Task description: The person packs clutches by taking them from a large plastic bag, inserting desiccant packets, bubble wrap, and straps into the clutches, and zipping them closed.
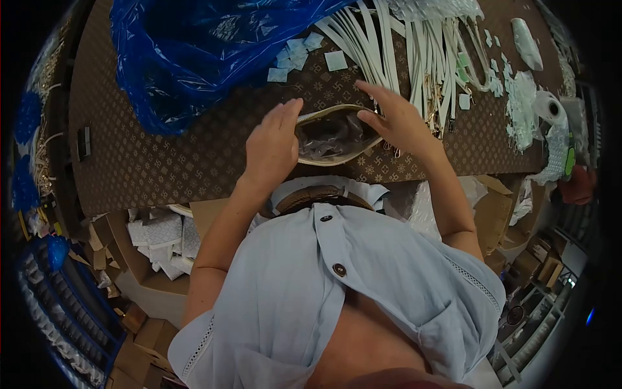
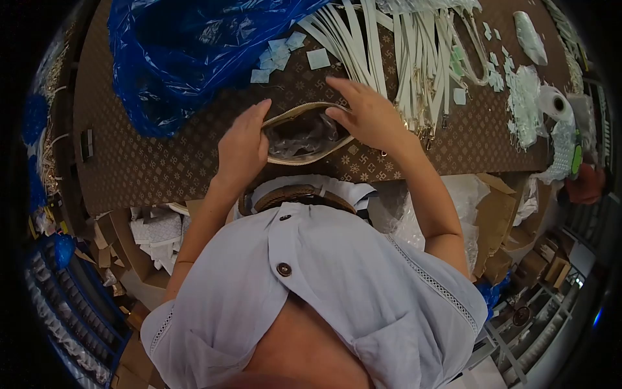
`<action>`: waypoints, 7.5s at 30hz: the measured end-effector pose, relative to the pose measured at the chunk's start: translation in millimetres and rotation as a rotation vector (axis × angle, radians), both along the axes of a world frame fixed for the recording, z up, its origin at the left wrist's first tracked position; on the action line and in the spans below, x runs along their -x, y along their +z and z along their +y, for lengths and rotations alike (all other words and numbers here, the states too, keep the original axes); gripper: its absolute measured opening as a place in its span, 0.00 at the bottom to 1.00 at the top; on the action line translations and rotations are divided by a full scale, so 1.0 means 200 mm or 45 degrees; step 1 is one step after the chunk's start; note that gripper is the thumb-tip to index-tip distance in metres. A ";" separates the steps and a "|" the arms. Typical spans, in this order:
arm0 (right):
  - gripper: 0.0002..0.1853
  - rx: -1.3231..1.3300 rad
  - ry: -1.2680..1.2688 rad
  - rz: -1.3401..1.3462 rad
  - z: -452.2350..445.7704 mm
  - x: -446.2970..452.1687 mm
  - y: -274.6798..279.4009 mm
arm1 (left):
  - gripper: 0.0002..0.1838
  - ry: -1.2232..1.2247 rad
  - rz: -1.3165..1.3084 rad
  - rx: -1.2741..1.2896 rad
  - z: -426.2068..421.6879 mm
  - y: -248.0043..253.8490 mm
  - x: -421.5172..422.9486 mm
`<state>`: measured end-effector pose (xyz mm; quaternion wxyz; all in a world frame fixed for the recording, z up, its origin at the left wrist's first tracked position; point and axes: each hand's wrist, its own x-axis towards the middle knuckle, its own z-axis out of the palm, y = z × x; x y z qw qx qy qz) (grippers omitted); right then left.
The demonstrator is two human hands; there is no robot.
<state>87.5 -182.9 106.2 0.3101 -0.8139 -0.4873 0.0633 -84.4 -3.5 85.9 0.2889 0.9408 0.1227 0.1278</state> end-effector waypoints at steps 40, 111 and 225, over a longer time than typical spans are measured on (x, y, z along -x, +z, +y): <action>0.28 -0.326 -0.115 0.906 -0.10 0.01 -0.33 | 0.21 -0.358 0.755 0.405 -0.32 -0.06 -0.42; 0.08 0.923 0.697 -0.093 0.14 0.16 -0.07 | 0.13 -0.487 0.394 -0.213 -0.22 -0.09 -0.05; 0.13 -0.065 0.330 1.531 -0.02 -0.06 0.13 | 0.23 -0.330 -0.846 2.705 0.19 0.39 -0.40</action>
